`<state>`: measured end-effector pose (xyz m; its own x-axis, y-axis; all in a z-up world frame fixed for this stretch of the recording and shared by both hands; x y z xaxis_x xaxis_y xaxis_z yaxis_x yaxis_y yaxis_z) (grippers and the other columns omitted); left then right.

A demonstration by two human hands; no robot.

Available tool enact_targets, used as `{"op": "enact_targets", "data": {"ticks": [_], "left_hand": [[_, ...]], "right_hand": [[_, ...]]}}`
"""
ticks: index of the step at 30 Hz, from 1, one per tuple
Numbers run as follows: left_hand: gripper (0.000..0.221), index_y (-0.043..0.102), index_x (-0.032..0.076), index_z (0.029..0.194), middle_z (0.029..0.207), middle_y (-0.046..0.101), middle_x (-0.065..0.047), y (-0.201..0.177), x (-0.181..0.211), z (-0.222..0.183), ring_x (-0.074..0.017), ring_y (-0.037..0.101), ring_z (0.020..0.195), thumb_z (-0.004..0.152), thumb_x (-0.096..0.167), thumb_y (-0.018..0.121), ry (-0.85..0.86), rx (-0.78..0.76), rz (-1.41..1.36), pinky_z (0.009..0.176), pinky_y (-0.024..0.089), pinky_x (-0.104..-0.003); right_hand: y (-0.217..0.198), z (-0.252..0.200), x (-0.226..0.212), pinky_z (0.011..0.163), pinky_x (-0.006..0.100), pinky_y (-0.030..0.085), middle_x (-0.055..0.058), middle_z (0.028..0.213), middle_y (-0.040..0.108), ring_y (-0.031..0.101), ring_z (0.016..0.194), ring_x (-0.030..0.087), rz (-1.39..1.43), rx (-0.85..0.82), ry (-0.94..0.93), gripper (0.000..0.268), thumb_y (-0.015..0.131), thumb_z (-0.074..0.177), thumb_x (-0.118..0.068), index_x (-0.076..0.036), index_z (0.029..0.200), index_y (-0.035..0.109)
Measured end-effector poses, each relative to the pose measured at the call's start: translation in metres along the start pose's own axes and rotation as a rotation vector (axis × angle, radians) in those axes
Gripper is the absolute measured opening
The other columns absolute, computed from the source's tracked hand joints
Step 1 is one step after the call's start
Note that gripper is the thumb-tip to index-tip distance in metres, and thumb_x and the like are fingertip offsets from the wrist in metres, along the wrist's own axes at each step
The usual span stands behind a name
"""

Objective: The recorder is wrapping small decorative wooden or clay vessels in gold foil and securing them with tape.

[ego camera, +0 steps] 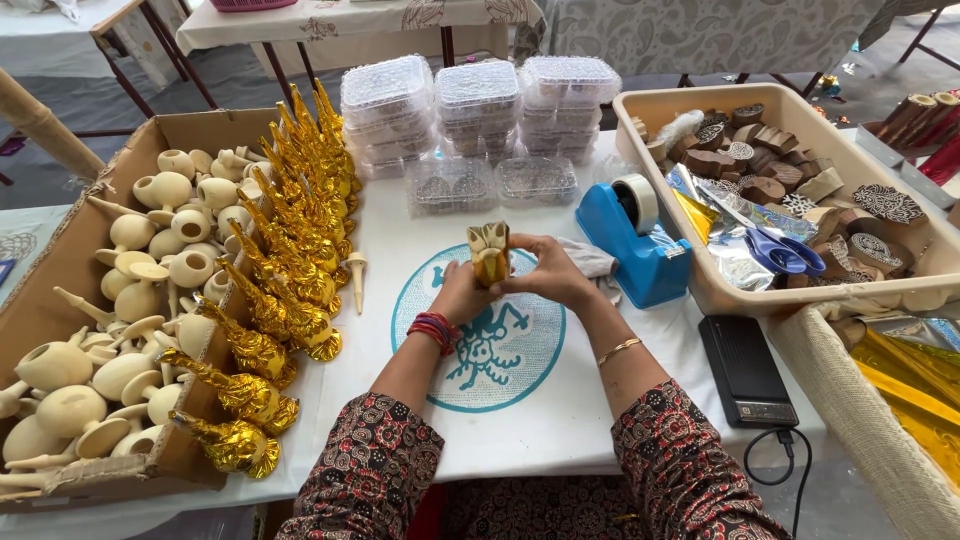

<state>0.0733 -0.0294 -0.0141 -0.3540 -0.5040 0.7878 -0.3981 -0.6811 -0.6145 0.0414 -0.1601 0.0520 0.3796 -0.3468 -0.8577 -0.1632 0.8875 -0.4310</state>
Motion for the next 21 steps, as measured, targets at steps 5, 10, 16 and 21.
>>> {"op": "enact_targets", "data": {"ticks": [5,10,16,21], "left_hand": [[0.066,0.056,0.021,0.14,0.148,0.052,-0.009,-0.009,0.007,-0.008,-0.0258,0.033,0.147,0.082,0.04,0.08,-0.066,-0.003,0.348,0.124,0.007,-0.059],[0.099,0.036,0.026,0.157,0.164,0.026,-0.013,-0.037,0.007,-0.021,-0.0283,0.013,0.152,0.076,0.047,0.089,-0.109,-0.182,0.382,0.121,0.007,-0.056],[0.059,0.055,0.018,0.145,0.142,0.063,-0.011,-0.055,-0.048,0.002,-0.0225,0.058,0.129,0.088,0.02,0.072,0.06,-0.101,-0.126,0.109,0.047,-0.038],[0.032,0.068,0.006,0.123,0.114,0.07,-0.006,-0.067,-0.042,0.006,-0.0113,0.067,0.099,0.093,0.014,0.072,0.148,0.014,-0.411,0.088,0.058,-0.028]], "right_hand": [[-0.001,0.0,0.021,0.12,0.047,0.035,0.01,0.123,0.076,0.062,0.129,0.024,-0.069,-0.036,0.067,0.063,0.092,0.063,-0.023,-0.008,0.122,0.075],[0.003,0.0,0.028,0.119,0.047,0.034,0.01,0.126,0.074,0.06,0.132,0.025,-0.031,-0.064,0.147,0.064,0.089,0.064,-0.019,-0.008,0.125,0.073],[0.007,0.0,0.017,0.12,0.052,0.028,0.009,0.129,0.073,0.057,0.134,0.026,-0.086,-0.111,0.121,0.071,0.094,0.062,-0.027,-0.012,0.127,0.072],[-0.006,-0.001,0.01,0.116,0.053,0.032,0.009,0.13,0.072,0.06,0.133,0.027,-0.07,-0.099,0.055,0.082,0.095,0.058,-0.035,-0.013,0.133,0.069]]}}
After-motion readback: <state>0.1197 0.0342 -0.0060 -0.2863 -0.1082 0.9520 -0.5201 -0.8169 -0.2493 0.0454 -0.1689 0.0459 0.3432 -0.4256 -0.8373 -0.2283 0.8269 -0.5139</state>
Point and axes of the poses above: each hand's wrist, its own z-axis towards the middle knuckle, its own y-axis out of the palm, x = y × z, the point moved 7 cm from there along z, towards the middle knuckle
